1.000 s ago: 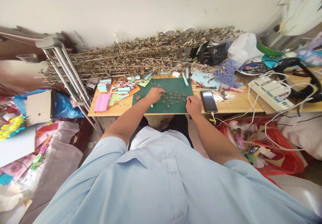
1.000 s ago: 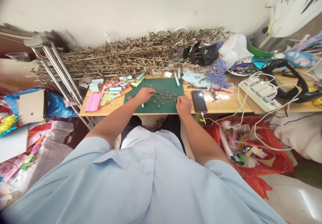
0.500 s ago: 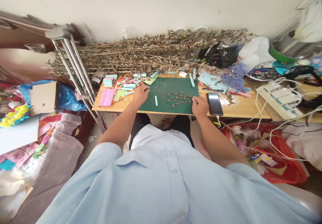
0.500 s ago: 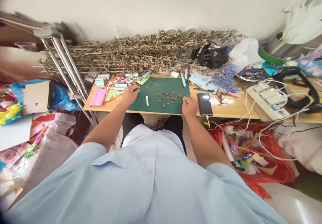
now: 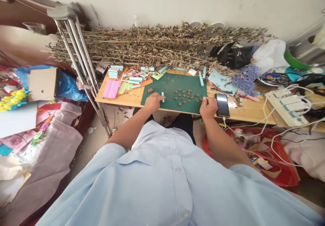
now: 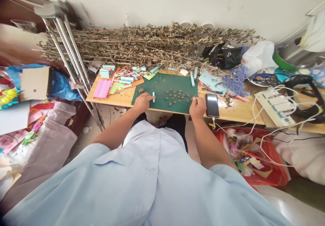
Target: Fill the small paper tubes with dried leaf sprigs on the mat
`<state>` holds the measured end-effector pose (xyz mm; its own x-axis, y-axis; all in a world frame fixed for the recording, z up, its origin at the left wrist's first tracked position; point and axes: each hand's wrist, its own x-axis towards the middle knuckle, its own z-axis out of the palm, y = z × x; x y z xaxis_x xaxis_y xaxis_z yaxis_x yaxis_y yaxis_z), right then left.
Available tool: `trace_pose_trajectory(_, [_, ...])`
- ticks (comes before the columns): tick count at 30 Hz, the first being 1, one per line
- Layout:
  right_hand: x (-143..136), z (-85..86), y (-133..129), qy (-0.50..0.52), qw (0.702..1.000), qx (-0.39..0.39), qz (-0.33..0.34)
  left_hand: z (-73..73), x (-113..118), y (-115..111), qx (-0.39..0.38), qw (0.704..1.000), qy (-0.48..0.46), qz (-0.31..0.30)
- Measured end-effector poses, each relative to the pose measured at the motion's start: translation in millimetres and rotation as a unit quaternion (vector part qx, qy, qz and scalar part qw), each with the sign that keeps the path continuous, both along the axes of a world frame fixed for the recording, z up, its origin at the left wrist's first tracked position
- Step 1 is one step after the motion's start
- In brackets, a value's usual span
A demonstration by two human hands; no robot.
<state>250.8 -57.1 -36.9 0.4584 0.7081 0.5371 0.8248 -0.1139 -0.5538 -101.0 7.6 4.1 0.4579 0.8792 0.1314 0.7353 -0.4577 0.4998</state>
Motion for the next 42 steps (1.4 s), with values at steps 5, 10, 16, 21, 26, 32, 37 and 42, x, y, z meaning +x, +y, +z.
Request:
trace_pose_trajectory(5, [-2,2.4,-1,0.011,1.0,-0.012,0.003,-0.7,12,11,0.039,0.992,0.102,-0.057])
trace_pose_trajectory(10, [-2,4.8,-2,0.015,1.0,-0.016,0.011,-2.5,10,21,0.032,0.995,0.066,-0.071])
trace_pose_trajectory(16, [-1,3.5,-2,0.005,1.0,-0.017,0.013,6.9,7,11,-0.003,0.995,-0.096,-0.011])
trace_pose_trajectory(21, [-1,2.4,-2,0.004,1.0,-0.008,0.024,21.7,10,-1,-0.063,0.972,-0.22,0.051])
trace_pose_trajectory(26, [-2,2.3,-3,0.003,1.0,-0.004,0.025,26.0,15,-6,-0.133,0.937,-0.315,0.07])
trace_pose_trajectory(32, [-2,5.7,-3,0.009,1.0,-0.003,0.021,32.6,29,-17,-0.299,0.783,-0.537,0.094])
trace_pose_trajectory(37, [-17,25.1,-9,0.017,0.999,0.001,0.044,38.4,40,-33,-0.404,0.642,-0.64,0.12])
trace_pose_trajectory(42, [-66,53.4,-26,0.076,0.977,0.012,0.196,36.7,47,-46,-0.457,0.574,-0.666,0.131])
